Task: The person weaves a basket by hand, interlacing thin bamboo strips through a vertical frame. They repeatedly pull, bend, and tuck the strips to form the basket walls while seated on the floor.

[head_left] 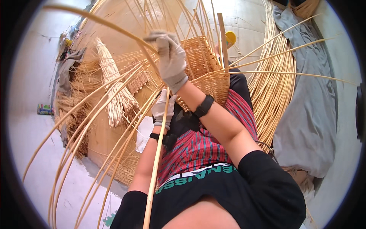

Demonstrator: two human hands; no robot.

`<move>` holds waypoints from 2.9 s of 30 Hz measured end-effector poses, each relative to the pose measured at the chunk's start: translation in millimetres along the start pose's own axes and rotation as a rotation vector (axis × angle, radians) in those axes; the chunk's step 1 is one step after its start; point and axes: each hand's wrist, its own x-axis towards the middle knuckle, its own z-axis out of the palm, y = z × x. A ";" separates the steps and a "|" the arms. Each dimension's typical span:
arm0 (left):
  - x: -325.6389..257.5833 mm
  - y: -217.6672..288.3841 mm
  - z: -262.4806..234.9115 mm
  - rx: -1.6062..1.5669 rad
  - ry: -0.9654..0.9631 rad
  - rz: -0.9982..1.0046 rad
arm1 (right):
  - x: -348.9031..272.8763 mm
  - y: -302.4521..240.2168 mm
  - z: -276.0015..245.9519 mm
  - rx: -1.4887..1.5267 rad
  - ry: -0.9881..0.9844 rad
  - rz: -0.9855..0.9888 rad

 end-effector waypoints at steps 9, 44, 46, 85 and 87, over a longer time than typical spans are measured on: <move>-1.5 23.7 -8.7 0.000 0.038 0.066 | -76.1 47.5 -111.9 0.220 -0.174 0.679; 46.6 63.6 48.8 -0.940 -0.034 -0.323 | -72.0 44.1 -198.8 -0.265 -0.017 0.396; 50.4 68.7 50.0 -0.846 -0.017 -0.439 | -83.0 8.2 -180.9 -0.249 -0.140 0.348; 25.8 146.5 72.2 0.020 0.282 0.790 | 24.2 96.8 -287.2 -0.120 0.207 0.345; 30.9 133.4 102.3 0.148 -0.031 0.619 | 18.6 101.6 -291.1 -0.132 0.192 0.347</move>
